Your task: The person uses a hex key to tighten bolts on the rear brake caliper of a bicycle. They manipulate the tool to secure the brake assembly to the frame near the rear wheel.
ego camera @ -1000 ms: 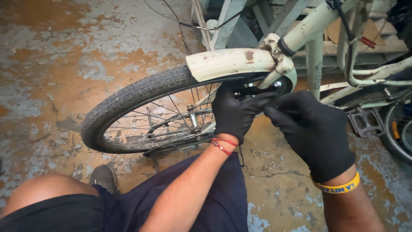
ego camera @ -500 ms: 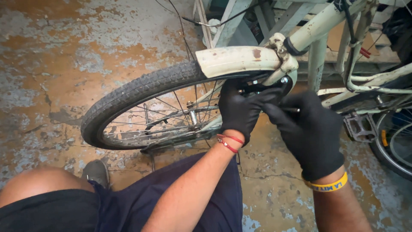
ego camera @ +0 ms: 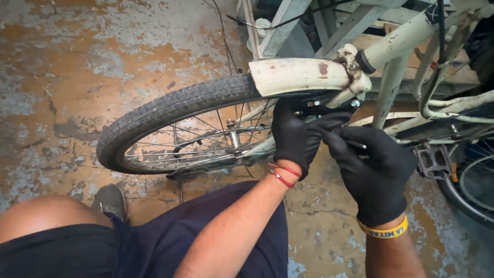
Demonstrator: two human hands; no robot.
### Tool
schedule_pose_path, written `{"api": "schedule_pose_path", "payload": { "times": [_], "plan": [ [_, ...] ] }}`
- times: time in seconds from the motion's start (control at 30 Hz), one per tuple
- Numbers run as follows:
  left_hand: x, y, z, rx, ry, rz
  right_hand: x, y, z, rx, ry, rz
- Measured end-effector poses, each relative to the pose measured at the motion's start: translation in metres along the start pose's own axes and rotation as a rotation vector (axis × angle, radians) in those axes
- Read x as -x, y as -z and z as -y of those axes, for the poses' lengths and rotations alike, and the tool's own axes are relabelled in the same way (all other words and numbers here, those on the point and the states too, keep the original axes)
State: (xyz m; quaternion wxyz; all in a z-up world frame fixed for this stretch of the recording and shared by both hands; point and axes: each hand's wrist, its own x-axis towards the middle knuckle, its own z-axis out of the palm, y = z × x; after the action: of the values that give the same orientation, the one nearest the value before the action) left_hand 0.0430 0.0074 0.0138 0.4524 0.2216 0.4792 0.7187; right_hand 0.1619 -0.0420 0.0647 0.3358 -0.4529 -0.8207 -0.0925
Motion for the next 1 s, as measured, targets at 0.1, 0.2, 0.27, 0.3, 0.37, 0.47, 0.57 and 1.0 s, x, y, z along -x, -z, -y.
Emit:
{"api": "schedule_pose_path", "payload": {
  "times": [0.1,0.2,0.27,0.3,0.37,0.47,0.57,1.0],
  "plan": [
    [0.001,0.001,-0.009,-0.003,0.032,0.005,0.007,-0.006,-0.004,-0.038,-0.103,-0.067],
    [-0.004,0.000,0.020,-0.084,-0.082,-0.005,0.003,-0.005,0.005,-0.007,0.002,-0.032],
    [-0.002,-0.004,0.007,0.182,0.066,0.075,0.002,-0.003,0.009,-0.028,-0.006,-0.034],
    [-0.002,-0.007,-0.001,0.448,0.208,0.152,-0.001,-0.003,0.010,-0.052,-0.011,-0.042],
    [0.001,0.003,-0.002,0.236,0.074,0.104,0.000,-0.006,0.008,-0.060,-0.004,-0.074],
    [0.000,0.006,0.014,-0.008,-0.126,0.049,0.005,-0.012,0.006,-0.103,-0.054,-0.127],
    [-0.001,0.006,0.004,0.029,-0.122,0.068,0.006,-0.017,0.001,-0.237,-0.156,-0.176],
    [-0.003,0.006,0.021,-0.101,-0.136,0.019,-0.006,-0.034,-0.015,-0.162,-0.093,-0.183]
  ]
}}
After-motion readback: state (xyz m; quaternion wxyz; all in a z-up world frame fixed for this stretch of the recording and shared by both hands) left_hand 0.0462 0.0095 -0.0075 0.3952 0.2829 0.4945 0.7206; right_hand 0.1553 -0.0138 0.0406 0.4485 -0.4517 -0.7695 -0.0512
